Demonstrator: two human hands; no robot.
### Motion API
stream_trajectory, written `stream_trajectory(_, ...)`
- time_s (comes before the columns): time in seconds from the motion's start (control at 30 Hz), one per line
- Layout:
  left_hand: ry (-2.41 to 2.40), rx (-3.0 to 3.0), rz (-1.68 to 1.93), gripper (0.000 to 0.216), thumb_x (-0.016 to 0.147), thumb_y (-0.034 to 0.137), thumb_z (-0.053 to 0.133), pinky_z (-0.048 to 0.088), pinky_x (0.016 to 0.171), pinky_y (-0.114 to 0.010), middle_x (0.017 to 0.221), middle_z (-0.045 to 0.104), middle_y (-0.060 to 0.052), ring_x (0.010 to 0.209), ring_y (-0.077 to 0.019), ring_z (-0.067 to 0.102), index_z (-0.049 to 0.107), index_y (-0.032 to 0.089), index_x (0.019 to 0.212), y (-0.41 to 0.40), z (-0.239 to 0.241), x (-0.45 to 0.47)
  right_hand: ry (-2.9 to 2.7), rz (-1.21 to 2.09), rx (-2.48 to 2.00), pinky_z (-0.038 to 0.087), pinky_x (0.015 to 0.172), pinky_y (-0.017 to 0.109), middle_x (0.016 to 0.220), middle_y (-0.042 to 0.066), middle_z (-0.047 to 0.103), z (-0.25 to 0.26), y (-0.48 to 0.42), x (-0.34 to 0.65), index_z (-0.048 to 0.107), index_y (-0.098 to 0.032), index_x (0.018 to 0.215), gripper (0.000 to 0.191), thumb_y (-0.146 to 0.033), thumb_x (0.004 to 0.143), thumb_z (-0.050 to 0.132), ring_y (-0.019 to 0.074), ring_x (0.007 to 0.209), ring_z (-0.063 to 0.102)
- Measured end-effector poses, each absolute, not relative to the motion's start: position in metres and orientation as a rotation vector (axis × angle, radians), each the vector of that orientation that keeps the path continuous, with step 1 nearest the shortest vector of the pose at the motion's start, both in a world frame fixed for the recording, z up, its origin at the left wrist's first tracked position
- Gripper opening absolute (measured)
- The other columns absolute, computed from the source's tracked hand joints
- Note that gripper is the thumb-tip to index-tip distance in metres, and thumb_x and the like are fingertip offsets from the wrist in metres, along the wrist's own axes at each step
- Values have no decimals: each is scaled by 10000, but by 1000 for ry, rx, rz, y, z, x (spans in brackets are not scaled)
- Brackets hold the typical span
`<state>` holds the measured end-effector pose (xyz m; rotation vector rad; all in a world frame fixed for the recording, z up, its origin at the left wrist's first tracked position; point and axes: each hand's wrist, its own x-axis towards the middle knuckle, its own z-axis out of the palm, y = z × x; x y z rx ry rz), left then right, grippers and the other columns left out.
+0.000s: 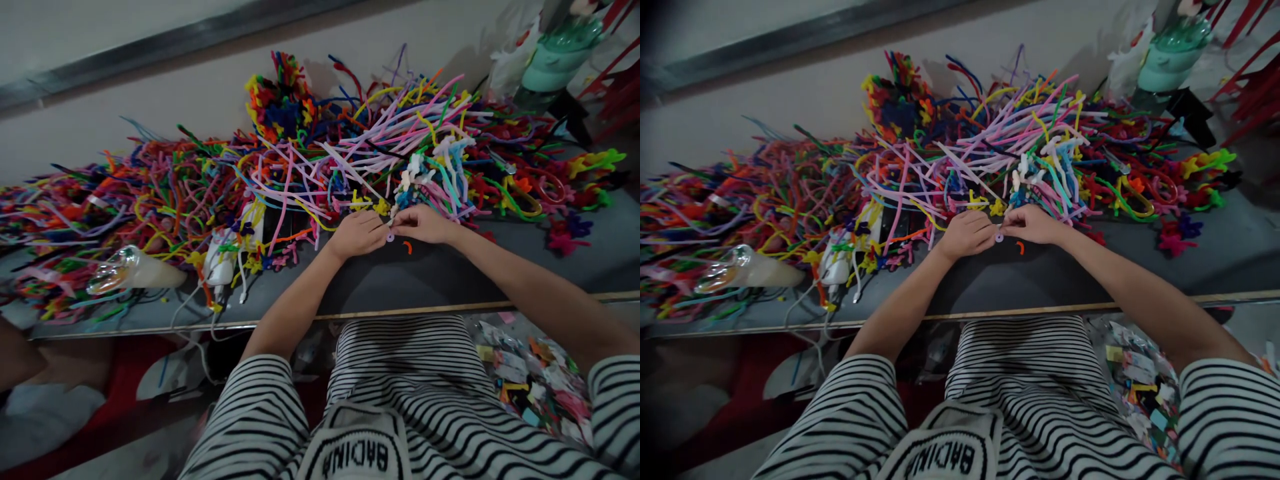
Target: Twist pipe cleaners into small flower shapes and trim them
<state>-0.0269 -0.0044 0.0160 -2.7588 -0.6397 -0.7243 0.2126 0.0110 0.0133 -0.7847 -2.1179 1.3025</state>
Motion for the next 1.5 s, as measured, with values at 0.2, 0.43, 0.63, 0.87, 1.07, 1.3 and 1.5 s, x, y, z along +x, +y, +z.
stream_trajectory(0.2, -984, -2827, -908, 286, 951, 339, 536, 435, 688, -316, 689, 640, -45, 724, -180, 583, 673, 211, 735, -8, 18, -19, -2373, 480, -944, 313, 598, 276, 663, 14, 642, 22, -2, 208, 726, -169, 833, 188, -320, 886, 628, 125, 609, 522)
stream_trajectory(0.43, -2398, -3131, -1748, 353, 858, 431, 609, 296, 457, -248, 474, 324, 59, 441, -87, 318, 527, 209, 596, -7, 8, 3, -2341, -163, -1029, 286, 589, 326, 725, 74, 690, 15, -22, 199, 736, -174, 838, 304, -312, 994, 515, 159, 610, 559)
stream_trajectory(0.63, -1713, -2874, -1702, 289, 915, 471, 656, 509, 618, -246, 833, 717, -51, 745, -142, 648, 714, 189, 942, -5, 2, -5, -2208, 159, -1077, 405, 646, 297, 831, 64, 763, 3, -9, 209, 783, -188, 952, 235, -312, 939, 584, 175, 696, 645)
stream_trajectory(0.87, -838, -2686, -1019, 217, 1034, 282, 527, 552, 846, -335, 965, 785, -69, 931, -192, 721, 732, 213, 1037, 2, 1, -19, -2124, 785, -995, 351, 571, 261, 642, 11, 652, 8, 3, 218, 783, -159, 890, 348, -480, 904, 651, 108, 554, 494)
stream_trajectory(1.07, -757, -2637, -838, 182, 1012, 321, 560, 522, 820, -315, 986, 769, -66, 980, -201, 710, 715, 231, 1040, -4, 9, -20, -2062, 1055, -962, 304, 541, 249, 607, -5, 563, 9, 3, 217, 750, -141, 815, 458, -597, 840, 705, 88, 550, 408)
stream_trajectory(1.3, -1070, -2786, -1238, 225, 976, 338, 576, 499, 815, -341, 806, 699, -55, 838, -188, 646, 685, 194, 842, -10, 12, -3, -2053, 766, -966, 356, 554, 258, 628, 14, 615, 10, -7, 214, 765, -145, 829, 309, -430, 880, 657, 94, 534, 453)
stream_trajectory(1.5, -1886, -2889, -2217, 354, 826, 512, 763, 375, 531, -235, 665, 596, 15, 560, -89, 476, 706, 172, 746, -9, 9, 13, -1959, 305, -931, 412, 594, 266, 626, 26, 637, 13, -18, 206, 765, -170, 838, 273, -374, 924, 605, 116, 541, 510)
